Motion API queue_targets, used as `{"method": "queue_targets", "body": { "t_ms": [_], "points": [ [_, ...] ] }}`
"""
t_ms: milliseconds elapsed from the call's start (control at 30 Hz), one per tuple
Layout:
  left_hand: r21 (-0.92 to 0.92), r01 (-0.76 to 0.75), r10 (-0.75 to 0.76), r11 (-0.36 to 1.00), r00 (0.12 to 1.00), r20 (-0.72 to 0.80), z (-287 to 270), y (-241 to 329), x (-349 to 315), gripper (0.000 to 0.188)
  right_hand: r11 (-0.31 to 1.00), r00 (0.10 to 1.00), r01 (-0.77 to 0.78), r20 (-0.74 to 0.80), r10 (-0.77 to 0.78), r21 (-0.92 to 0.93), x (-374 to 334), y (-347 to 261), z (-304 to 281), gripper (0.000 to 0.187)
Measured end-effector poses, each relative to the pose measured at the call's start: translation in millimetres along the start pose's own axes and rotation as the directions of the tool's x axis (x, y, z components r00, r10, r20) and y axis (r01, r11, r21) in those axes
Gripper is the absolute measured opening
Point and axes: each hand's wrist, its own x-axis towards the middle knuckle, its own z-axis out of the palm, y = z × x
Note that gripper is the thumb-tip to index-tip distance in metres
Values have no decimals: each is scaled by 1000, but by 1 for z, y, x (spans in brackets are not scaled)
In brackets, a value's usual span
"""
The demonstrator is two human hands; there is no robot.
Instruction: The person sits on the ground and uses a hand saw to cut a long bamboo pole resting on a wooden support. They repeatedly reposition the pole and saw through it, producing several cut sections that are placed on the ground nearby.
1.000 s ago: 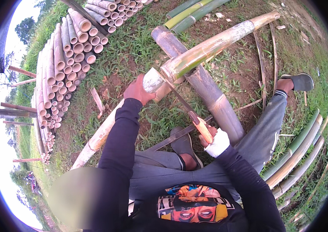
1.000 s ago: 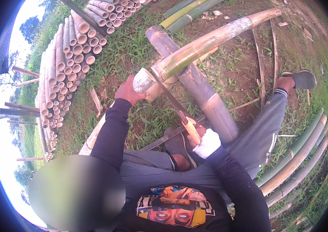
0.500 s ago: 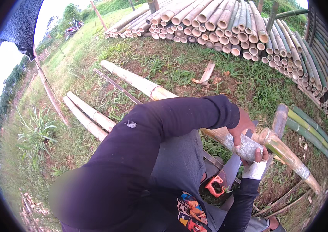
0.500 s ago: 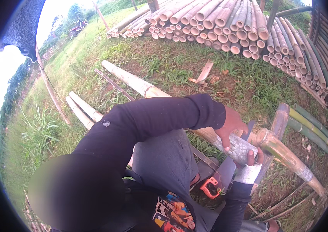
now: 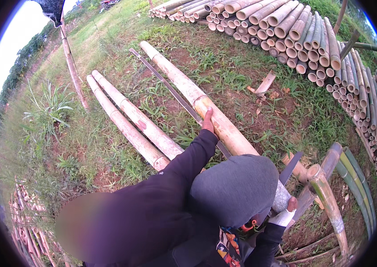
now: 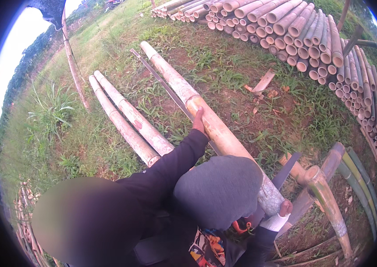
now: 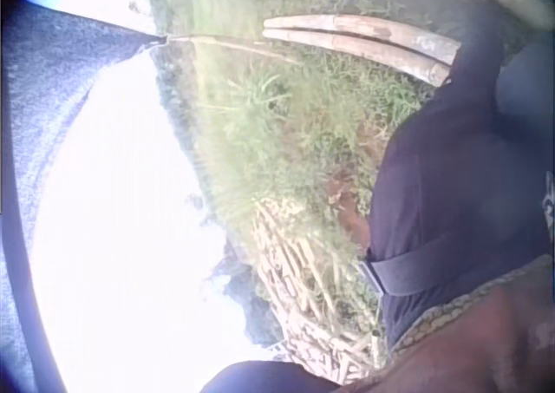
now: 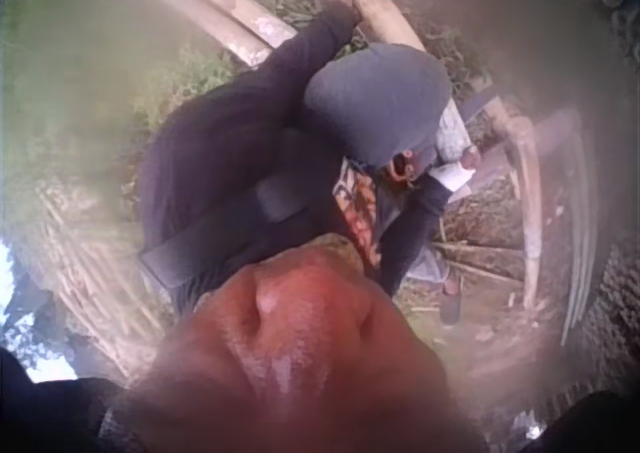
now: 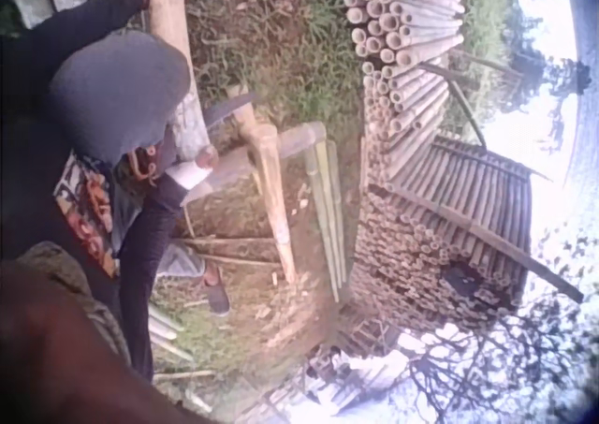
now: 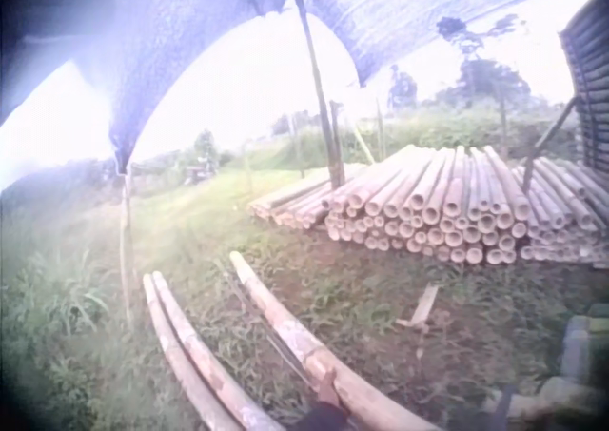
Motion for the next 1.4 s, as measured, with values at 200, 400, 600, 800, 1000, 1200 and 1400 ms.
{"method": "queue_targets", "body": {
  "t_ms": [200, 400, 600, 800, 1000, 1200, 1400],
  "points": [
    [7, -60, 60, 998, 997, -56, -4, -1, -19, 77, 993, 993, -102, 70, 98, 59, 29, 22, -23, 63],
    [57, -312, 316, 948, 943, -106, -31, 103, 3, 79, 926, 843, -373, 440, 310, 61, 92, 107, 5, 59],
    [982, 59, 898, 182, 398, -190, -80, 201, 12, 96, 761, 655, -647, 545, 523, 48, 100, 197, 32, 59],
    [505, -12, 50, -863, 993, 108, -125, 140, -10, 83, 815, 694, -578, 502, 516, -41, 49, 173, 58, 57],
    [532, 100, 179, -841, 979, 99, -132, 129, 11, 75, 887, 974, -115, 126, 190, -446, -54, 77, -16, 47],
    [311, -711, -343, -631, 614, 711, 45, -1, 22, 66, -104, 908, 163, 108, 404, -981, -75, 61, -21, 51],
    [-216, -957, -784, -195, 20, 621, 239, -190, -79, 68, -17, 810, 186, 143, 569, -982, -78, 92, -23, 38]
  ]
}}
